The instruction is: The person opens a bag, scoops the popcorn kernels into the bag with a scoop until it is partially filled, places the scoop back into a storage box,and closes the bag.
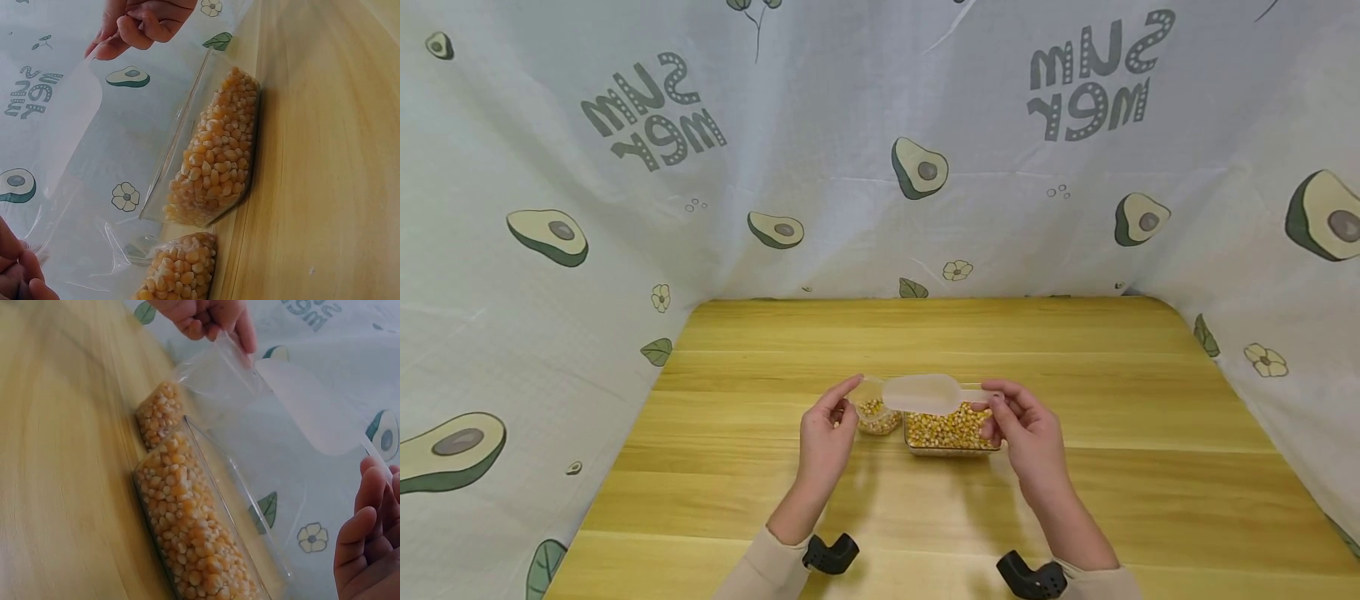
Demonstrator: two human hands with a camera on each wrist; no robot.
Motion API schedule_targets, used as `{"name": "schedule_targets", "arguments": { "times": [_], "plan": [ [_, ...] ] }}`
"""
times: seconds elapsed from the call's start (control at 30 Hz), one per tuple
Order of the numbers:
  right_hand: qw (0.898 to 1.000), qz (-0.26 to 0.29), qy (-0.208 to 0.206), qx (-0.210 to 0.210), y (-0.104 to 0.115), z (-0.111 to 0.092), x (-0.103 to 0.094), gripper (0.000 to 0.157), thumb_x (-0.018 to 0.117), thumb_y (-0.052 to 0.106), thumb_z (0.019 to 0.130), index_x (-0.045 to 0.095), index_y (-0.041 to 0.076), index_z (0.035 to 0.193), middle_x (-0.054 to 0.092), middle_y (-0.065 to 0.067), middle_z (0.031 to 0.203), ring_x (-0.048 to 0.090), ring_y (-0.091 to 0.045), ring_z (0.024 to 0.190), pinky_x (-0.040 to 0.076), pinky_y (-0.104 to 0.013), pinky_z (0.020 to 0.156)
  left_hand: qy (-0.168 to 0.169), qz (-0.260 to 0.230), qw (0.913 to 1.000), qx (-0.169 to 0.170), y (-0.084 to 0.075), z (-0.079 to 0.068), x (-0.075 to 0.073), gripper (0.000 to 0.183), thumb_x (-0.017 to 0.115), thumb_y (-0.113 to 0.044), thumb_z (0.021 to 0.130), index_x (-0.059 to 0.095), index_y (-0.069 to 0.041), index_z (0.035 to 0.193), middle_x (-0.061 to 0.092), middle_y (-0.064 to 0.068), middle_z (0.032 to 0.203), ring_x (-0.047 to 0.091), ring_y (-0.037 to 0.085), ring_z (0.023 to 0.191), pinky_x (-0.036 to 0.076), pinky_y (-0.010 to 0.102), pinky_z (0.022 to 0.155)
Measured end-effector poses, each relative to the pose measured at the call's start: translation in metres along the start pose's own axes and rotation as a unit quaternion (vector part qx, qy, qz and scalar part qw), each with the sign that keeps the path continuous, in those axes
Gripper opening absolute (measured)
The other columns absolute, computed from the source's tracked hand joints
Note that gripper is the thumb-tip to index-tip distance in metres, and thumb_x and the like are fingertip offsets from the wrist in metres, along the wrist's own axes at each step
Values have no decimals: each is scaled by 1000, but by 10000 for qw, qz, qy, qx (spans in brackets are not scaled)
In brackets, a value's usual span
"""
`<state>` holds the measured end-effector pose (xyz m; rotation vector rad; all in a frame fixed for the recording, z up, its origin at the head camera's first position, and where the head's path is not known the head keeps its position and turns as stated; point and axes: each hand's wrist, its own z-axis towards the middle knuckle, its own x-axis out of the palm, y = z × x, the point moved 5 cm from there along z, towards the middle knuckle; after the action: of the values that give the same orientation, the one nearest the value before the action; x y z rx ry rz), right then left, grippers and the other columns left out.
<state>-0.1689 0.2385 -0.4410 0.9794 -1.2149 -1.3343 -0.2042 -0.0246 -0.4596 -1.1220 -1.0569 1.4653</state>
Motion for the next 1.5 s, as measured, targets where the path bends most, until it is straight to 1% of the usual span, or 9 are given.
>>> {"name": "schedule_targets", "arguments": {
  "times": [0.1,0.3,0.47,0.73,0.93,1.03,1.17,1.33,1.5],
  "plan": [
    [9999,68,-73,29,-2,-1,-4,23,54,15,103,62,2,119,74,5,90,57,-10,60,46,-23,53,-22,26,10000,-9,0,0,0,40,52,6,94,71,-12,125,66,9,132,41,7,64,27,14,46],
    [9996,227,-137,-2,-2,-2,-10,20,53,15,103,64,6,116,74,6,88,57,-9,60,45,-23,53,-76,54,10000,-4,-1,-1,-1,40,52,6,94,72,-11,124,67,10,131,44,6,65,28,13,46],
    [9987,442,-261,-56,-2,-3,-16,20,53,14,102,63,3,116,74,5,87,56,-10,59,44,-23,52,-107,50,9999,10,-1,-1,-1,39,51,5,94,71,-10,124,67,11,131,42,6,64,27,14,46],
    [9965,699,-463,-15,-8,-7,-30,20,52,14,102,65,5,115,73,5,86,55,-9,58,44,-21,52,-127,-10,9999,-97,2,-2,-1,43,51,5,94,72,-17,123,66,9,133,40,7,62,26,13,45],
    [9953,793,-537,113,-15,-10,-42,21,53,14,102,65,5,117,73,4,86,56,-9,60,44,-21,53,-144,43,9999,-12,1,-2,-1,40,51,7,93,72,-11,123,67,9,130,45,8,68,29,14,48],
    [9956,650,-639,218,-20,-10,-48,21,53,14,102,66,7,116,74,5,85,56,-9,59,44,-21,53,-140,41,9999,-5,1,-2,-1,40,51,7,93,71,-9,124,67,10,130,46,8,69,30,14,49],
    [9962,120,-794,328,-25,-12,-54,20,52,14,102,66,8,116,72,7,83,53,-9,58,43,-21,53,-134,11,9999,-36,1,-2,-1,40,51,7,93,72,-11,124,67,10,131,46,8,70,30,14,49],
    [9947,-659,-755,216,-26,-12,-57,21,49,14,104,62,5,119,69,10,84,52,-9,59,44,-22,54,-131,-26,9999,-40,1,-2,-1,41,52,6,94,72,-13,124,67,8,131,46,9,70,30,15,49],
    [9931,-921,-709,134,-27,-12,-56,23,48,15,105,61,5,121,67,11,85,51,-8,59,43,-22,54,-127,-67,9999,-21,0,-2,-1,40,52,6,94,72,-11,124,67,8,131,46,9,71,31,15,50]
  ]
}}
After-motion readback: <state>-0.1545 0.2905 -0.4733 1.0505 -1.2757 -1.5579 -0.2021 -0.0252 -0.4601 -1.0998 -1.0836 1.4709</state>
